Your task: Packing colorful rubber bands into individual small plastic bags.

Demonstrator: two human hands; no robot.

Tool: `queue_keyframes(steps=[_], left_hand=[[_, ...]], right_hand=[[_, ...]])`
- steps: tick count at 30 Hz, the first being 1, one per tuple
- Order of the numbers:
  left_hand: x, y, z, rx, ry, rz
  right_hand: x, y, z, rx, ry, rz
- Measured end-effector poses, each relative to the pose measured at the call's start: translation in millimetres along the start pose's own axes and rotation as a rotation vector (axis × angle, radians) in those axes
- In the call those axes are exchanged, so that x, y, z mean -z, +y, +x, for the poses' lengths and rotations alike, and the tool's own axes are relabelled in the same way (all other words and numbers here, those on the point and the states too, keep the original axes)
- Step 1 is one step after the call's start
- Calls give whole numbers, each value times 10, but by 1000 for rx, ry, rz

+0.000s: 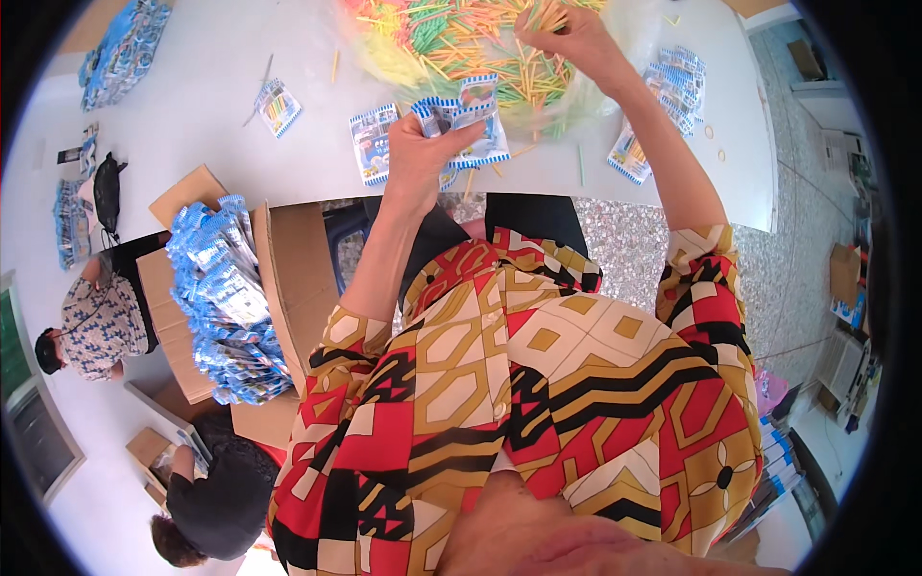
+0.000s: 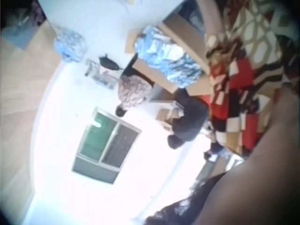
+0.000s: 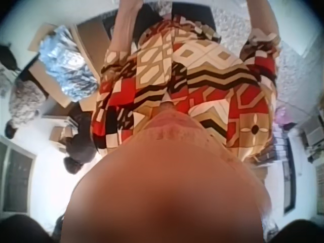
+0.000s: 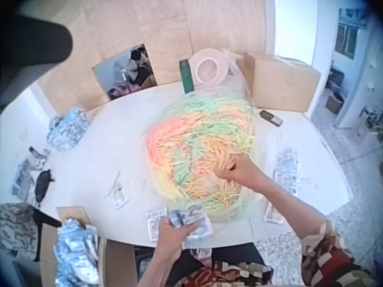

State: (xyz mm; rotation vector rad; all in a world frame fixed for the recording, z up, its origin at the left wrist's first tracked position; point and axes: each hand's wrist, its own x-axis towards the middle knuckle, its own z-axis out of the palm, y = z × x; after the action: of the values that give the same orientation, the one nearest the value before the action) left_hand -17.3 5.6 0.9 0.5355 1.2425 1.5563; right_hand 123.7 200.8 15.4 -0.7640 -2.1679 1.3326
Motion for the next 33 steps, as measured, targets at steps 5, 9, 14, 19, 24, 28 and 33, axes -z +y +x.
queue_keyframes(steps=[5,9,14,19,24,28,33], left_hand=[[-17,-58,66,-37,-29,-3],[-108,-71,117,-34,-37,-10],[-107,-94,149,-48,-89,40],[-96,-113,181,-51,-109,71],[-136,-65,216,-60,-120,115],[-170,-42,235,-67,-142,92],[-164,-72,291,-77,-200,80]], right_hand=[[65,-784,-184,47,-88,390],[18,-874,-287,61,-244,480],[-54,-648,-279,422,-335,250],[-46,-724,-316,97,-332,54],[44,-904,-277,35,-340,49],[38,-863,-271,5,-282,33],[22,-705,-242,219,-119,-203]])
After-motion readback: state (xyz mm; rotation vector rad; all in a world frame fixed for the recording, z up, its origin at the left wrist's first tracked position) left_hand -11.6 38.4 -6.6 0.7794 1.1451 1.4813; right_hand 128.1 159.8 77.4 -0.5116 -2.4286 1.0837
